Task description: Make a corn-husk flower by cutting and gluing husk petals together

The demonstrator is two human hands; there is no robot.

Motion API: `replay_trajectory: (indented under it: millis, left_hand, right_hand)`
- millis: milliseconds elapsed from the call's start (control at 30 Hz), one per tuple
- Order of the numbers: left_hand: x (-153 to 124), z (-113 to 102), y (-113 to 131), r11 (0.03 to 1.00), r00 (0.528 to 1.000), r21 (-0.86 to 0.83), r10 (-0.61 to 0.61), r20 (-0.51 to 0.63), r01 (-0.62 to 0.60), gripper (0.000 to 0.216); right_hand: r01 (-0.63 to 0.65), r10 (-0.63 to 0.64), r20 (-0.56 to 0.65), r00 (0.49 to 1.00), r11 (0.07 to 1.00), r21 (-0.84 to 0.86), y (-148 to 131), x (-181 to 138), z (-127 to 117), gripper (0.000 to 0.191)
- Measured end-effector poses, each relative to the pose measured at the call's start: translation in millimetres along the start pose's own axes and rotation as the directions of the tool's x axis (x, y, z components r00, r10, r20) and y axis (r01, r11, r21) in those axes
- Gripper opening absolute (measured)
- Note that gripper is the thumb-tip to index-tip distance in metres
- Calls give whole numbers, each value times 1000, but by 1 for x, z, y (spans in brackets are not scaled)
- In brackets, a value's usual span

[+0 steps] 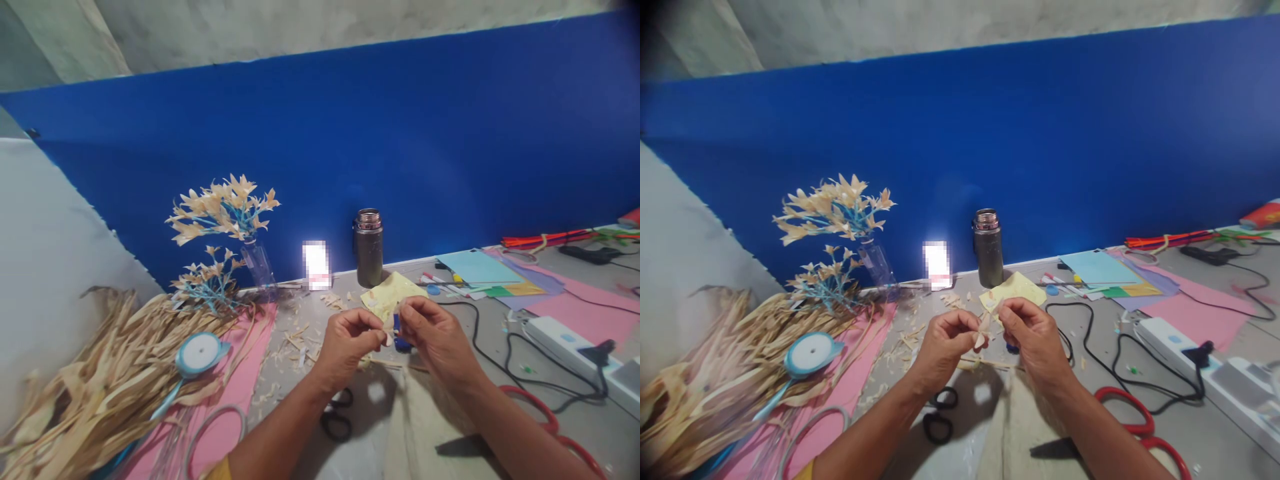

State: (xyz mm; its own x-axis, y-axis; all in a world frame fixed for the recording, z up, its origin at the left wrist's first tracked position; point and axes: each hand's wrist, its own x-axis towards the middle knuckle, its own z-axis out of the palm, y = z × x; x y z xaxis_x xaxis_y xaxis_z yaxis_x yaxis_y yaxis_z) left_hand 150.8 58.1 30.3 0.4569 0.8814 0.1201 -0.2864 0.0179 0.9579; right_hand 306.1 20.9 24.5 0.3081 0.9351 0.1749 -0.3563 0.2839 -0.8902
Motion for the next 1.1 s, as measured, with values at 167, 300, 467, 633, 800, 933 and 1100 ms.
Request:
replay_trajectory:
  millis: [167,300,467,633,800,933,1100]
  left_hand:
    - [0,-1,2,999,995,44,-25,100,21,18]
    - [1,0,-1,992,997,-126,-8,73,17,24]
    - [1,3,-4,946,993,-305,-119,-21,107,33]
    - [2,3,-8,966,992,-250,-95,-77,73,28]
    - [2,2,-3,995,996,75,70,-57,-66,11]
    - [-2,5,5,951,992,285,117,41,-124,2]
    - [-5,6,5,949,997,310,39,59,-56,1]
  right_hand:
    - [70,-69,-19,997,997,24,-2,-1,-1,31]
    - [133,-130,-72,989,990,48,-3,-3,-2,27]
    - [41,-41,-17,999,999,-1,5,-7,-1,27]
    - [-21,21,-12,1000,1000,12,5,-7,0,30]
    - [-6,9,-61,998,999,51,-6,-3,1,32]
    - [72,-68,-84,994,996,48,-11,-4,-3,27]
    - [167,-167,16,986,983,-70,-4,-9,-10,16]
